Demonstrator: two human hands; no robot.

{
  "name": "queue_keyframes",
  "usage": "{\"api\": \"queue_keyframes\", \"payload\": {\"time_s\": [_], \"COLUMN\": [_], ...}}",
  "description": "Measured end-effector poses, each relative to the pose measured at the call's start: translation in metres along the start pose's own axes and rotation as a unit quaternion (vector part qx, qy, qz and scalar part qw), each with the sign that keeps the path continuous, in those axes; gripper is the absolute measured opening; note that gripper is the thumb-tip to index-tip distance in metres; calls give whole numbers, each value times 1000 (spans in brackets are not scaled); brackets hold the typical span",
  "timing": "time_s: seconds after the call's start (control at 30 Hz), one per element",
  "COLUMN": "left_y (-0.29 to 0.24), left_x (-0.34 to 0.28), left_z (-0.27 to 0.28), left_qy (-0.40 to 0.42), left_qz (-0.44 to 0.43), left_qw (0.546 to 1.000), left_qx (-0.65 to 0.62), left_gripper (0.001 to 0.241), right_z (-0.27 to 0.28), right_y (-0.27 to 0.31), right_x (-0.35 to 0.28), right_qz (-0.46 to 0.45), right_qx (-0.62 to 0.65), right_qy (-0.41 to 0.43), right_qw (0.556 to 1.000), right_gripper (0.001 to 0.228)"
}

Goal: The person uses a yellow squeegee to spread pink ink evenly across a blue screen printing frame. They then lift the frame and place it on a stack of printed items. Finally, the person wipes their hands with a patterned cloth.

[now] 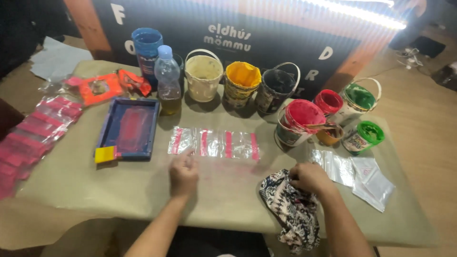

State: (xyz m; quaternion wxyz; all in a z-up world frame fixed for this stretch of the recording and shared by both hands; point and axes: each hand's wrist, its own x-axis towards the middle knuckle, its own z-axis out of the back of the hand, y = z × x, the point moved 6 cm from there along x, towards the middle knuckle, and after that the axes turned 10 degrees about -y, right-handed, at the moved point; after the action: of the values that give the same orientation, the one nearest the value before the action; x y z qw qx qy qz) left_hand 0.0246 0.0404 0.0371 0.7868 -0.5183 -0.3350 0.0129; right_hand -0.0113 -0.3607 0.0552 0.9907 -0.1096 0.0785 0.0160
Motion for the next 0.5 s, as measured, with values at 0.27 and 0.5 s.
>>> {"api": "queue_keyframes", "payload": {"time_s": [0.27, 0.5], "left_y": [58, 92], "left_x": [42, 89], "left_z": [1, -24], "left_qy": [-122, -16], "left_qz": [-5, 117], "left_qw": [987, 985], "left_qx": [107, 124], "left_gripper": [16, 34], "right_z": [11, -1], "right_y": [43, 34], "right_x": [40, 130], "right_qz": [-119, -171], "right_qx": [372, 518], "right_qy": [-180, -196], "right_qw": [903, 815], "right_gripper": [23, 22]}}
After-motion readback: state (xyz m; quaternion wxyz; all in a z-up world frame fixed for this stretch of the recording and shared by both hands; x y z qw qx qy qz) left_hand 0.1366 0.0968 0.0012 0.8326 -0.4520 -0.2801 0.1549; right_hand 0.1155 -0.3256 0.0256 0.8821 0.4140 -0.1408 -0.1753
